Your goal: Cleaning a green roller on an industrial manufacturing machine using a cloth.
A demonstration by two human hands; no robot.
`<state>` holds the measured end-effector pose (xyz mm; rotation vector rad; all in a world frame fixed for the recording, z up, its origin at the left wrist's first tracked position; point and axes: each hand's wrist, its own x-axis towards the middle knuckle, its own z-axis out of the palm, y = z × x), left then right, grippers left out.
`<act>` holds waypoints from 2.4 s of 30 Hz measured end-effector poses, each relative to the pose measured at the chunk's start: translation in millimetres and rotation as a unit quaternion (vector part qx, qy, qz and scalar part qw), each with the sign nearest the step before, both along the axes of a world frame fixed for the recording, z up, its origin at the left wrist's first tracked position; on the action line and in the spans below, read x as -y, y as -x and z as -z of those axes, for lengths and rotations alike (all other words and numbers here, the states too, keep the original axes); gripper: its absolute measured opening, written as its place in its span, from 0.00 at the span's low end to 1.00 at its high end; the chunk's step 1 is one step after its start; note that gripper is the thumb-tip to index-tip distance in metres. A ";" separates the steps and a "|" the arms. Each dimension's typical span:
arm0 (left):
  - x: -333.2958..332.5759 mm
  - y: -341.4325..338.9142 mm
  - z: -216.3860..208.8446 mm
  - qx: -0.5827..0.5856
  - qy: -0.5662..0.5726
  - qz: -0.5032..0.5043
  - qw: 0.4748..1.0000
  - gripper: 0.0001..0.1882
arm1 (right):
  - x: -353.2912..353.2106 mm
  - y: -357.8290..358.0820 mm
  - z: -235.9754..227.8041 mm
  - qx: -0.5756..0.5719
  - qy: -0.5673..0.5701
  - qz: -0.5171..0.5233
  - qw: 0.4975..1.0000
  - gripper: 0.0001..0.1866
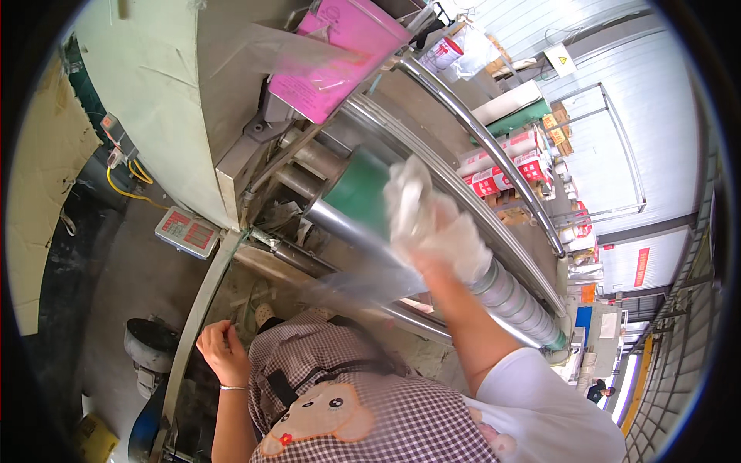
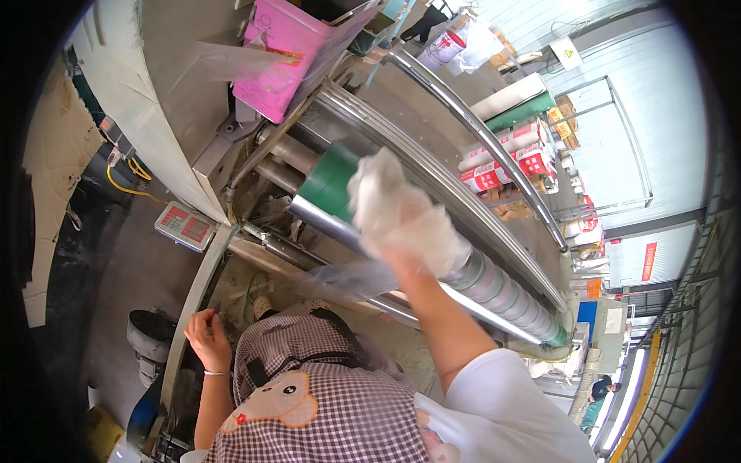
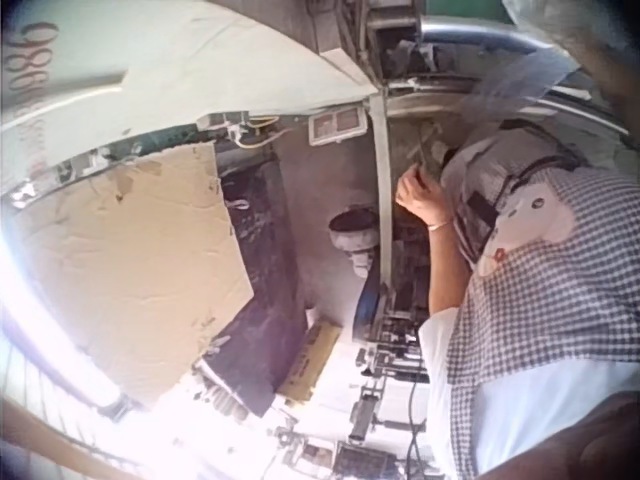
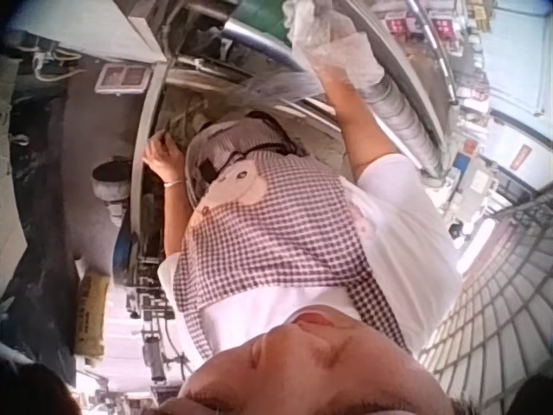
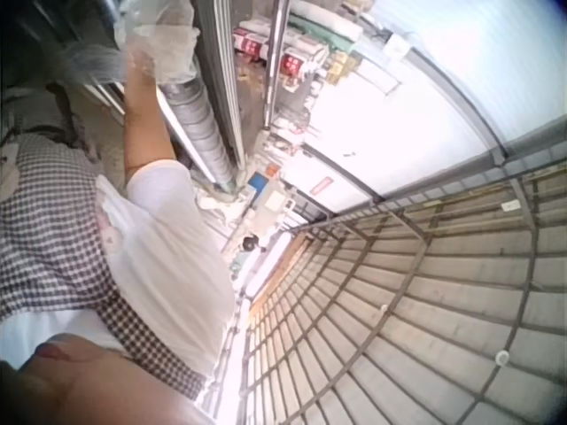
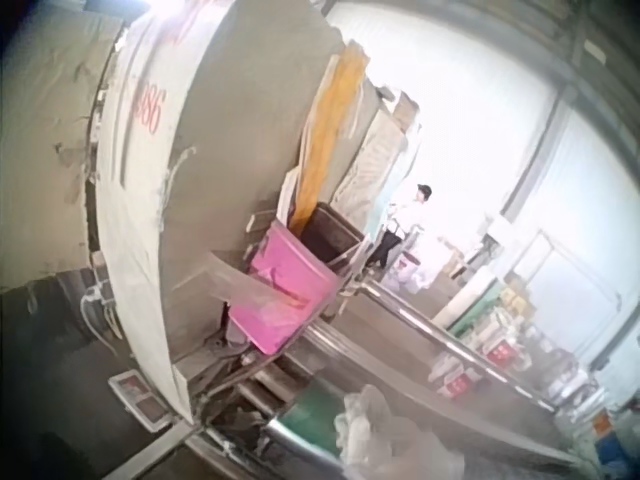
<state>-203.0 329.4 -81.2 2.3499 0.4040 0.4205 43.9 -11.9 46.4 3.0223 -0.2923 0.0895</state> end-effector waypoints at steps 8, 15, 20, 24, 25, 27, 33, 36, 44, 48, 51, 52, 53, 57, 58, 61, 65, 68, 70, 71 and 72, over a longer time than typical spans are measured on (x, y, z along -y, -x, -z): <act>5.8 -28.1 -22.3 0.050 0.011 0.012 0.999 0.04 | 69.2 -56.7 6.6 -0.056 0.065 -0.065 0.994 0.19; -2.4 -10.1 -7.9 0.031 0.000 0.011 0.999 0.05 | 10.5 29.2 7.5 -0.035 0.017 0.002 0.999 0.24; -0.5 -17.0 -20.7 0.034 0.003 0.017 0.999 0.05 | 24.5 5.4 5.1 -0.099 0.011 0.056 0.993 0.27; 1.5 -19.3 -23.3 0.057 -0.002 0.013 0.998 0.05 | 64.8 -60.9 -1.5 -0.205 0.053 -0.041 0.976 0.28; 1.4 -17.7 -21.1 0.053 -0.009 0.018 0.998 0.05 | 68.7 -48.2 6.0 -0.186 0.107 -0.057 0.975 0.24; 1.6 -10.3 -14.5 0.042 -0.011 0.006 0.999 0.05 | 42.2 -10.6 28.4 0.044 0.087 -0.113 0.989 0.24; -0.9 -1.1 -7.8 0.022 -0.005 0.002 1.000 0.06 | 7.6 38.0 9.6 0.054 -0.028 0.000 0.998 0.25; 6.8 -23.8 -22.4 0.046 0.010 0.025 0.999 0.06 | 129.9 -15.3 93.9 0.227 -0.041 -0.045 0.972 0.26; 3.4 -20.7 -10.7 0.047 0.018 0.013 0.999 0.05 | 25.4 30.9 29.7 0.231 -0.014 -0.070 0.970 0.17; 3.7 -17.4 -9.9 0.028 0.014 0.013 0.999 0.05 | 4.3 47.6 10.5 0.075 -0.017 -0.001 0.997 0.18; 7.1 -24.8 -24.2 0.037 0.016 0.010 0.999 0.05 | 34.8 18.1 6.0 -0.027 0.043 0.016 0.999 0.18; 6.3 -24.0 -26.5 0.046 0.018 0.004 0.999 0.05 | 47.6 3.1 5.3 -0.078 0.077 0.008 0.994 0.18; 5.2 -21.9 -26.1 0.046 0.018 0.010 0.999 0.05 | 65.5 -15.3 4.1 -0.129 0.109 -0.017 0.985 0.18; 4.8 -13.8 -15.8 0.038 0.013 0.024 0.999 0.05 | 105.1 -41.3 20.6 -0.095 0.173 -0.151 0.969 0.20; 4.2 -9.3 -12.6 0.019 0.014 0.028 0.999 0.05 | 96.1 -27.4 24.6 -0.070 0.191 -0.175 0.963 0.20; 2.3 2.0 -8.9 0.014 0.021 0.012 1.000 0.05 | 24.2 28.2 13.7 0.027 -0.064 0.073 0.995 0.24; 10.0 -9.4 -1.5 0.026 0.019 0.012 0.999 0.05 | 4.8 41.6 27.4 0.132 -0.027 0.071 0.988 0.26; 21.8 -32.5 -16.2 0.053 0.031 0.046 0.997 0.06 | 39.4 15.8 22.4 0.143 0.048 0.123 0.981 0.29; 19.8 -33.1 -21.6 0.067 0.032 0.028 0.997 0.07 | 40.2 -22.1 -7.1 -0.178 0.036 0.020 0.983 0.32; 20.5 -36.7 -22.5 0.061 0.044 0.034 0.997 0.06 | 41.5 -31.3 -9.3 -0.173 0.032 0.027 0.984 0.32; 21.2 -38.7 -23.6 0.066 0.042 0.038 0.996 0.06 | 39.4 -39.2 -8.1 -0.100 0.044 0.031 0.994 0.33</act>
